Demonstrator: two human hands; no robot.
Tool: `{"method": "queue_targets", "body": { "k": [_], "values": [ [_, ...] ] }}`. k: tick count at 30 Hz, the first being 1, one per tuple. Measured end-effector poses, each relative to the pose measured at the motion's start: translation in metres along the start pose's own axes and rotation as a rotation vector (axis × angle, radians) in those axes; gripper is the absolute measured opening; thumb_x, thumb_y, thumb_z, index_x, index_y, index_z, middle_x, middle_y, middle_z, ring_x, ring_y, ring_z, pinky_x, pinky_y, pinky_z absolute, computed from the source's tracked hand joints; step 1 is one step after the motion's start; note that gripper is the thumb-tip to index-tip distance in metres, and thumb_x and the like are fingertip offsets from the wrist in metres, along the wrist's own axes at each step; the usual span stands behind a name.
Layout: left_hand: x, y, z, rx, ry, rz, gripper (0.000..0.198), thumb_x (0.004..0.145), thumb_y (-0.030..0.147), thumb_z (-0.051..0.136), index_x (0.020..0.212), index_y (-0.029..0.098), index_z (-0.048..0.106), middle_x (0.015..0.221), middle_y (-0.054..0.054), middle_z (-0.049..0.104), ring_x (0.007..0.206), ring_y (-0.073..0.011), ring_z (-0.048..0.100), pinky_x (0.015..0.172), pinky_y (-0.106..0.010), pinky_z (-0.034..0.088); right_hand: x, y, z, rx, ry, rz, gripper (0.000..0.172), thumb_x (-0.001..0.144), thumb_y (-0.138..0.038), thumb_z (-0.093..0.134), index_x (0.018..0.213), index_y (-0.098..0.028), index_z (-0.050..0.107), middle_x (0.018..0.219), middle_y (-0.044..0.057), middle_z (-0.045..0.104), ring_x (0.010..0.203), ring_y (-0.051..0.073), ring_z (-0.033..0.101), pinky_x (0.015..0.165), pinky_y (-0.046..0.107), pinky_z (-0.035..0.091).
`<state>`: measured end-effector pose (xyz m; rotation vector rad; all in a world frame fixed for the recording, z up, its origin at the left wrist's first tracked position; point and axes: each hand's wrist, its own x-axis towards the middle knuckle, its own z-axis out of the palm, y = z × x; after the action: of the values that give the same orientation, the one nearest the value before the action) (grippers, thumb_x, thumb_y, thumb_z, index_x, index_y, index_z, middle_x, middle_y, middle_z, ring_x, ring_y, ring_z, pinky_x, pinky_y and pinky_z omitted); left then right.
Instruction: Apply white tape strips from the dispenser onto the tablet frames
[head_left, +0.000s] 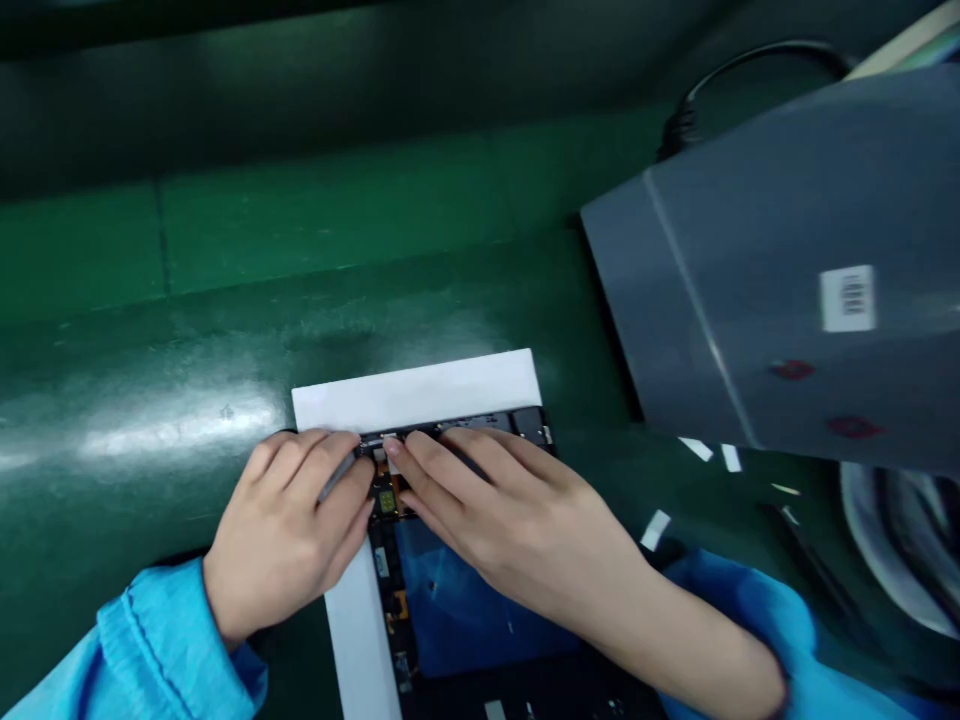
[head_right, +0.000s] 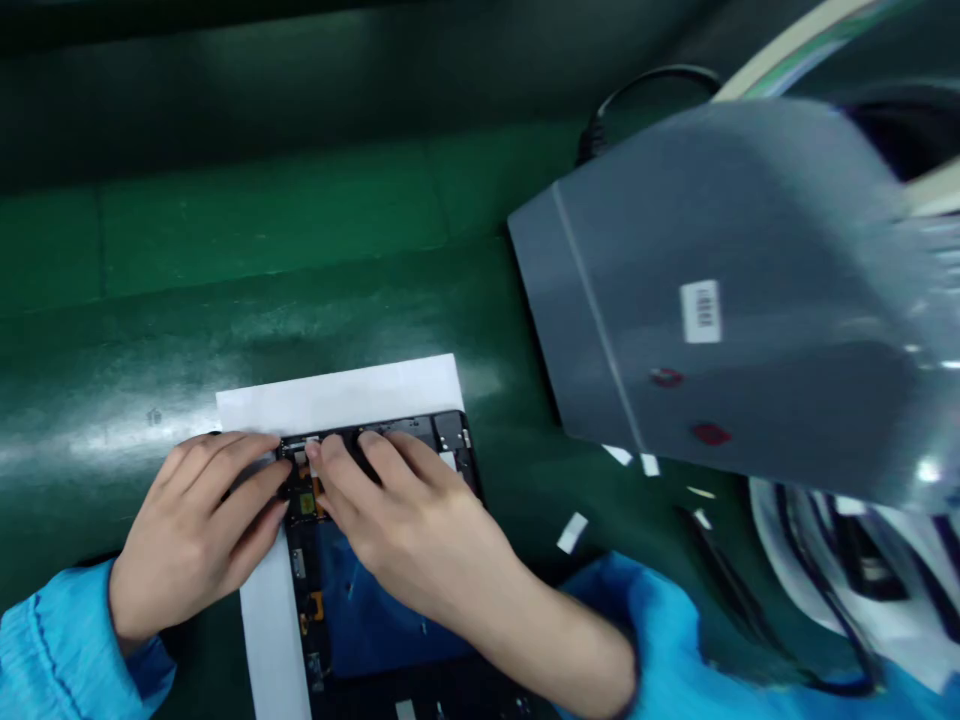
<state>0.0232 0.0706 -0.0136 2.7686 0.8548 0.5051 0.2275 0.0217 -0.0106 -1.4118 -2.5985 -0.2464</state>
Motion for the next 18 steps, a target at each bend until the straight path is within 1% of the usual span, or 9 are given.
{"method": "queue_targets", "body": {
  "k": [3,5,8,10,11,14,16,18],
  "values": [
    [-0.001,-0.003,-0.001,0.016,-0.017,0.016,0.020,0.091,0.019,0.052,0.106,0.012,0.064,0.111,-0.013,0.065,0.102,-0.0283,0.059,0.085,-0.044,0.048,-0.012,-0.003,0.000,0.059,-0.010,0.000,0.031,0.096,-0.025,0.049,0.120,-0.013,0.065,0.123,0.006,0.066,0.096,0.023,0.059,0.083,0.039,0.048],
    [-0.001,-0.006,-0.001,0.022,-0.029,0.028,0.020,0.091,0.019,0.053,0.108,0.012,0.063,0.112,-0.014,0.064,0.102,-0.0290,0.059,0.084,-0.044,0.048,-0.027,-0.007,-0.002,0.137,0.006,0.022,0.029,0.096,-0.026,0.048,0.119,-0.017,0.065,0.127,0.004,0.064,0.102,0.023,0.059,0.087,0.040,0.049],
    [-0.002,-0.010,-0.001,0.023,-0.041,0.039,0.021,0.090,0.019,0.056,0.110,0.012,0.061,0.114,-0.014,0.063,0.103,-0.0299,0.059,0.084,-0.045,0.048,-0.059,-0.008,-0.012,0.250,0.083,0.099,0.024,0.096,-0.025,0.050,0.109,-0.018,0.068,0.120,0.003,0.068,0.106,0.022,0.059,0.092,0.040,0.049],
    [-0.002,-0.013,-0.003,0.024,-0.047,0.053,0.023,0.090,0.019,0.057,0.111,0.013,0.060,0.115,-0.014,0.063,0.103,-0.0300,0.059,0.083,-0.045,0.049,-0.085,-0.001,-0.022,0.252,0.174,0.187,0.019,0.091,-0.020,0.056,0.107,-0.018,0.068,0.111,0.005,0.070,0.104,0.022,0.061,0.092,0.040,0.051],
    [-0.002,-0.015,-0.005,0.023,-0.048,0.061,0.023,0.090,0.020,0.057,0.112,0.014,0.060,0.115,-0.014,0.063,0.103,-0.0301,0.060,0.083,-0.046,0.049,-0.098,0.005,-0.027,0.219,0.225,0.239,0.022,0.088,-0.015,0.061,0.108,-0.019,0.067,0.107,0.006,0.071,0.102,0.022,0.062,0.090,0.039,0.053],
    [-0.002,-0.022,-0.008,0.016,-0.029,0.059,0.024,0.091,0.023,0.055,0.113,0.018,0.060,0.115,-0.012,0.064,0.101,-0.0303,0.061,0.084,-0.046,0.048,-0.134,0.032,-0.037,-0.028,0.350,0.395,0.046,0.078,-0.007,0.070,0.122,-0.019,0.061,0.102,0.009,0.069,0.093,0.023,0.065,0.079,0.038,0.057],
    [-0.002,-0.026,-0.008,0.014,-0.012,0.038,0.022,0.090,0.026,0.055,0.111,0.022,0.061,0.115,-0.010,0.064,0.099,-0.0303,0.062,0.085,-0.047,0.048,-0.152,0.054,-0.038,-0.216,0.399,0.498,0.057,0.076,-0.009,0.073,0.129,-0.019,0.055,0.103,0.011,0.068,0.090,0.024,0.066,0.074,0.037,0.056],
    [-0.001,-0.028,-0.006,0.014,0.001,0.007,0.021,0.089,0.027,0.055,0.110,0.026,0.061,0.116,-0.008,0.064,0.099,-0.0304,0.062,0.086,-0.048,0.049,-0.165,0.075,-0.036,-0.325,0.433,0.581,0.058,0.078,-0.014,0.073,0.131,-0.020,0.052,0.105,0.012,0.067,0.092,0.026,0.066,0.074,0.038,0.055]
  ]
}}
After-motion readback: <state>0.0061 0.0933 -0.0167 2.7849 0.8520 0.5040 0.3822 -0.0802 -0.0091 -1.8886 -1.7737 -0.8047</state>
